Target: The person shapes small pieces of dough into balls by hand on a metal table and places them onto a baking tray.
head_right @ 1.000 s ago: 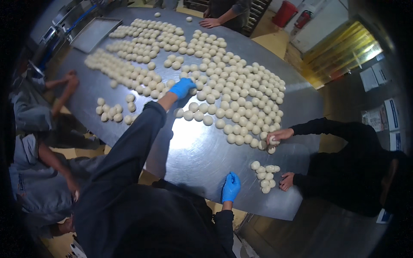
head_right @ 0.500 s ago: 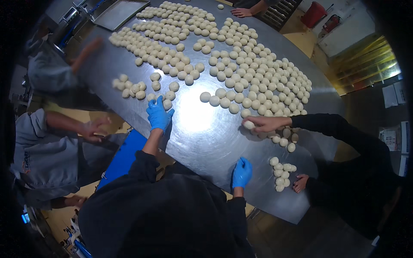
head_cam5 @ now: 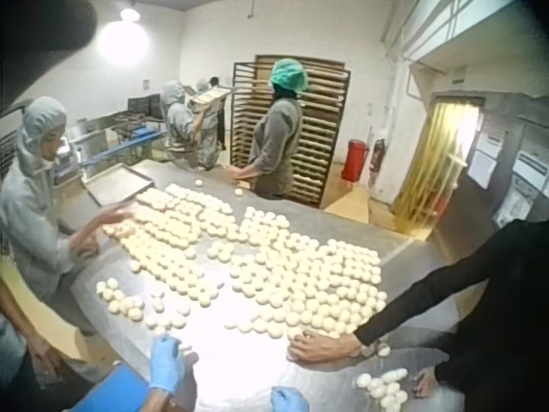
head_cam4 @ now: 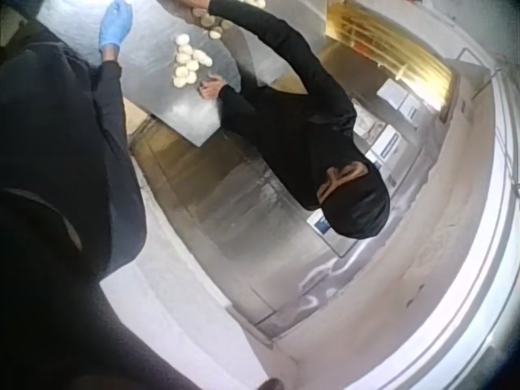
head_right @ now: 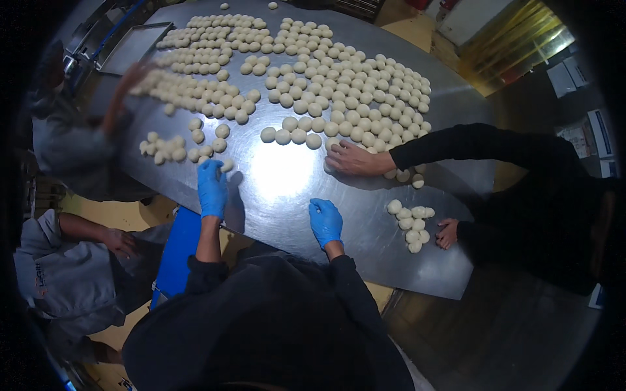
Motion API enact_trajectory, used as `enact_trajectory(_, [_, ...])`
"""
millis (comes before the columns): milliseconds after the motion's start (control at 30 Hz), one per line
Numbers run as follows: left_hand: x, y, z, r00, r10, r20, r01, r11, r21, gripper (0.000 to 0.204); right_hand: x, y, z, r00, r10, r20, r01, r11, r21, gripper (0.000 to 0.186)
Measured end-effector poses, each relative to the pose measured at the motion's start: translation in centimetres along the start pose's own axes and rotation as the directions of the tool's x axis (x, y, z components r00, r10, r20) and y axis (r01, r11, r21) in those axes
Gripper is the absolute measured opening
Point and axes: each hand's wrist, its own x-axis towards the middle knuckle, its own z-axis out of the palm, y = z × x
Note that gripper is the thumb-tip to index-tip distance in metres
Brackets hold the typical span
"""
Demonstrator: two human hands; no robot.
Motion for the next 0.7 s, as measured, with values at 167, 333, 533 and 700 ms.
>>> enact_trajectory(167, [-5.0, 10.4, 1.1, 0.765, 0.087, 0.639, 0.332, 0.797, -0.505, 0.038, -0.2, -4.8, 0.1, 0.968, 0.082, 0.237, -0.209, 0.786, 0.582, 0.051])
enact_trajectory(333, [-8.6, 9.4, 3.7, 0.713, 0.415, 0.565, -0.134, 0.872, -0.471, 0.038, -2.9, 0.2, -1.6, 0.95, 0.3, -0.088, -0.189, 0.774, 0.604, 0.041])
enact_trajectory(533, [-10.8, 11.4, 4.8, 0.623, 0.711, 0.327, -0.676, 0.699, -0.232, 0.017, -5.3, 2.8, -1.7, 0.929, -0.294, -0.226, 0.209, 0.918, -0.336, 0.028])
enact_trajectory(700, [-4.8, 9.6, 7.9, 0.851, 0.43, 0.3, -0.395, 0.902, -0.172, 0.011, -2.0, 4.1, -4.7, 0.969, -0.08, -0.234, -0.01, 0.933, -0.36, 0.024])
